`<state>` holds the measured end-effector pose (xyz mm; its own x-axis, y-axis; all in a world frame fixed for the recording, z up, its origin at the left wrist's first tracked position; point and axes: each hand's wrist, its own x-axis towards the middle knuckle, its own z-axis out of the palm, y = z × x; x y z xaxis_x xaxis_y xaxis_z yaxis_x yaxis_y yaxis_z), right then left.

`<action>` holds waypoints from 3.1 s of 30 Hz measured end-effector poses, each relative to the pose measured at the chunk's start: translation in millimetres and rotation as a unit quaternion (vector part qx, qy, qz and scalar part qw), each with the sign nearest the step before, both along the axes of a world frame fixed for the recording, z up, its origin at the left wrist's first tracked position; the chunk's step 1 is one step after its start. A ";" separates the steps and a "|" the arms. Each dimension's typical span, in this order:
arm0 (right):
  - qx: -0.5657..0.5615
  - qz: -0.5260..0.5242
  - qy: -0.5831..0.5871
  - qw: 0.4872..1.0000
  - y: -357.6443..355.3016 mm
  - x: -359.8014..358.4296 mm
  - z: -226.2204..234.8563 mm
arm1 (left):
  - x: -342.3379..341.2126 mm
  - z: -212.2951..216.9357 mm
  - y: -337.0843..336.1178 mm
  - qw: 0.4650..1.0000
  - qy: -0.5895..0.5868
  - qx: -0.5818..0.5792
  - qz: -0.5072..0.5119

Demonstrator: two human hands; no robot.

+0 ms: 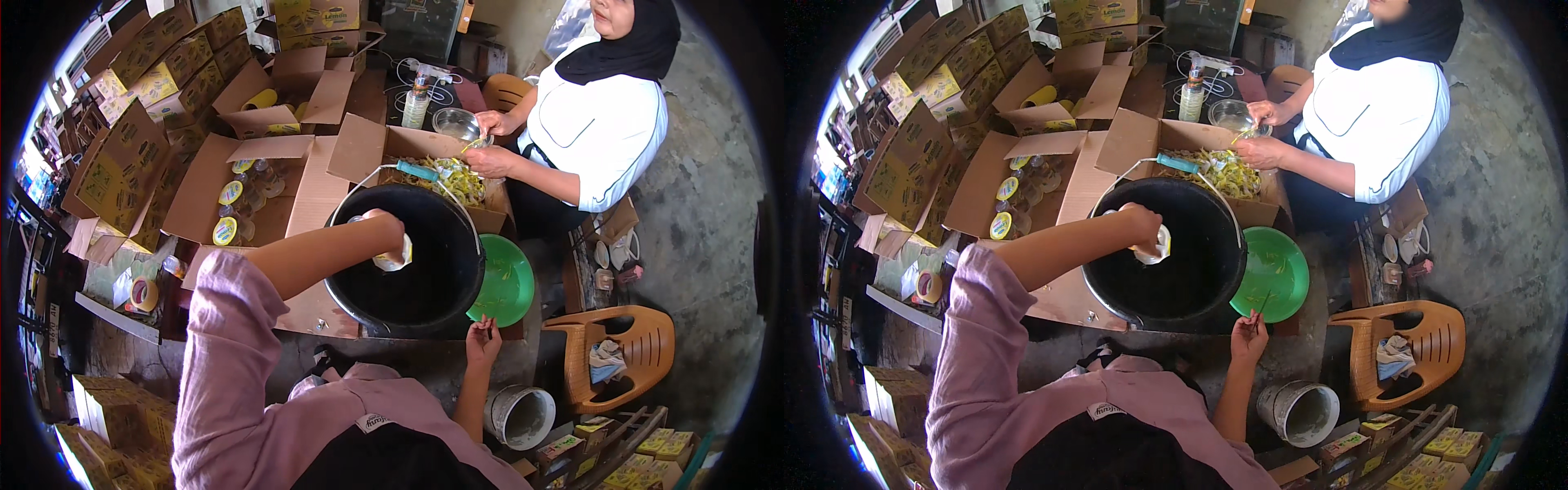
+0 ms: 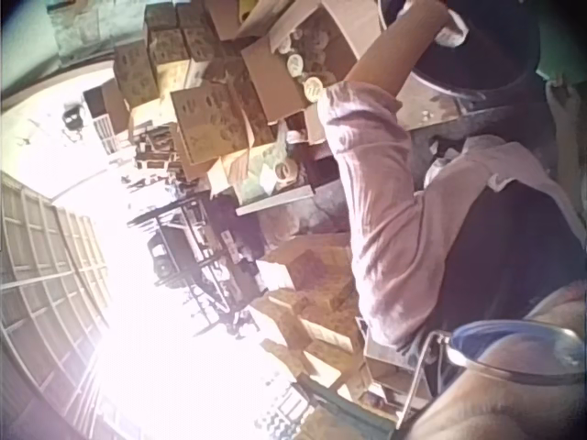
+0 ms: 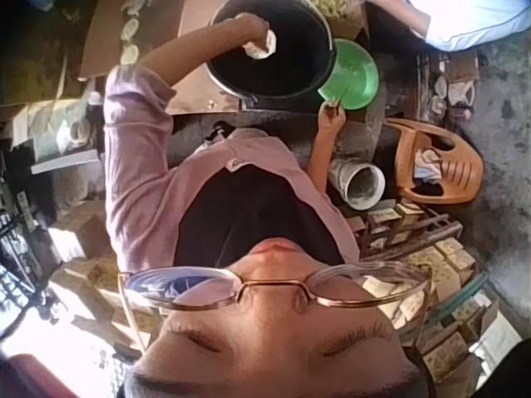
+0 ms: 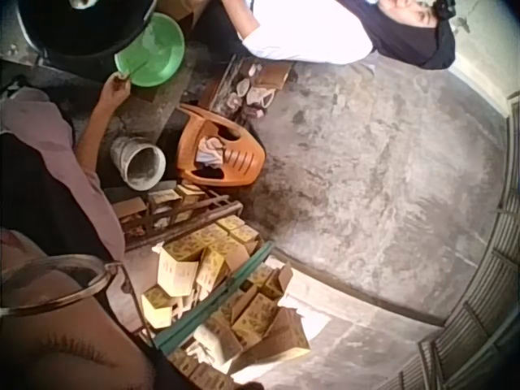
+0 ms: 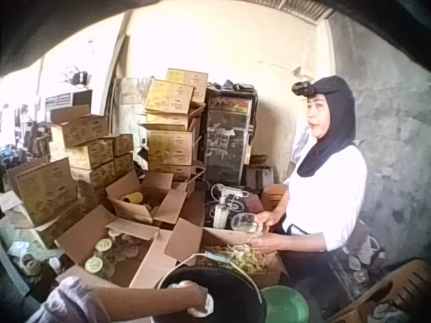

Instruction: The person picks up plastic cups from a box, removes labels and residual plastic with a scraper and by hand, and places the cleaned cups into a bucket.

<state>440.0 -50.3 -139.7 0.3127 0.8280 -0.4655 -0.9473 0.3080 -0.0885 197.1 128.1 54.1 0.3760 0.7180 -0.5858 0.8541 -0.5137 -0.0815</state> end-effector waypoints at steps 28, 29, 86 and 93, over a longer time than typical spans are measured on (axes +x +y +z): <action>0.031 -0.012 -0.019 0.999 -7.8 -8.7 25.5 | -13.4 21.9 -16.3 0.959 0.128 -0.224 -0.119; 0.018 -0.019 -0.019 0.999 -9.1 -9.1 31.3 | -12.3 25.0 -17.9 0.960 0.120 -0.225 -0.111; 0.000 0.026 -0.359 0.933 -15.5 -43.7 138.5 | -52.7 21.5 -48.9 0.859 -0.500 -0.100 0.055; 0.008 -0.068 -0.615 0.786 12.7 -63.4 158.7 | -54.7 -17.0 -97.7 0.548 -0.804 -0.178 0.149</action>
